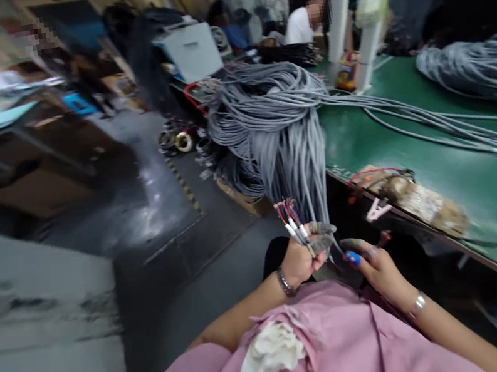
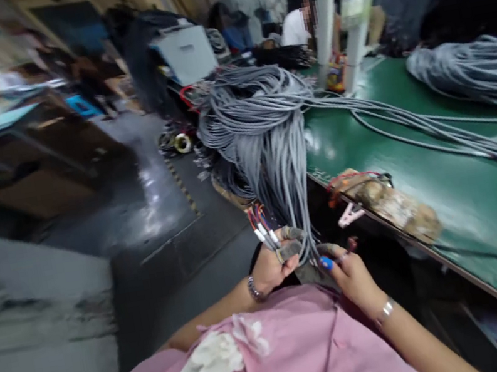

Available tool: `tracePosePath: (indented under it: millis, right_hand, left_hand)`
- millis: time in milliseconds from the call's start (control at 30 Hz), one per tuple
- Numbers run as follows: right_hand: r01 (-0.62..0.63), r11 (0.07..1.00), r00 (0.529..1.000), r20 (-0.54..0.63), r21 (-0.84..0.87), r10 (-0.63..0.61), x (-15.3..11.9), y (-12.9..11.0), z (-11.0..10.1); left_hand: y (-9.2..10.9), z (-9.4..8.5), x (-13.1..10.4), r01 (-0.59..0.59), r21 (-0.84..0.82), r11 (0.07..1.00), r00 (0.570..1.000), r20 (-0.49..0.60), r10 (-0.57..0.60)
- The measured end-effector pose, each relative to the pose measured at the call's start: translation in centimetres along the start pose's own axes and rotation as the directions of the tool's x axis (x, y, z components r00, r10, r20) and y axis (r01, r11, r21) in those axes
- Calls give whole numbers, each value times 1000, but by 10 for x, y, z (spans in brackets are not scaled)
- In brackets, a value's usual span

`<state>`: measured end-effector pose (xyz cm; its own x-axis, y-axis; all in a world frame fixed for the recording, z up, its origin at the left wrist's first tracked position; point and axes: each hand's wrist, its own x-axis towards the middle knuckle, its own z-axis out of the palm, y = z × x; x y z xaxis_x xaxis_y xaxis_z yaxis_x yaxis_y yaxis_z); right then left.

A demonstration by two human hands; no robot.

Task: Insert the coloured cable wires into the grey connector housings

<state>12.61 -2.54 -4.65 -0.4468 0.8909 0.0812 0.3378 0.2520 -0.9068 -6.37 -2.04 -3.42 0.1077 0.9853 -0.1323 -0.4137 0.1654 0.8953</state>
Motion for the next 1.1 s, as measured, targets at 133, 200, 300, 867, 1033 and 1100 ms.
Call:
tracePosePath:
  millis: [133,200,300,867,1033,1100]
  right_hand:
    - [-5,999,1000,-7,34,6,5,1,4]
    - [4,1000,1000,-22,17,-3,5,4,6]
    - [9,999,999,-44,-33,-10,5,11,10]
    - [-221,879,969,-5,423,246,0,-8,-23]
    - [-194,926,965,-108,324,240,12,-16,-18]
    - [-195,917,963,-109,347,246,12,-17,-19]
  left_hand:
    - [1,18,3,0,166,986,999,36,-6]
    - [2,29,2,-30,213,977,994,106,8]
    - [-1,40,0,-105,306,946,983,178,52]
    - [-1,23,1,27,400,916,997,60,-55]
    - [-3,32,-1,-24,418,908,995,100,-20]
    - [0,34,-1,-38,434,900,990,138,-25]
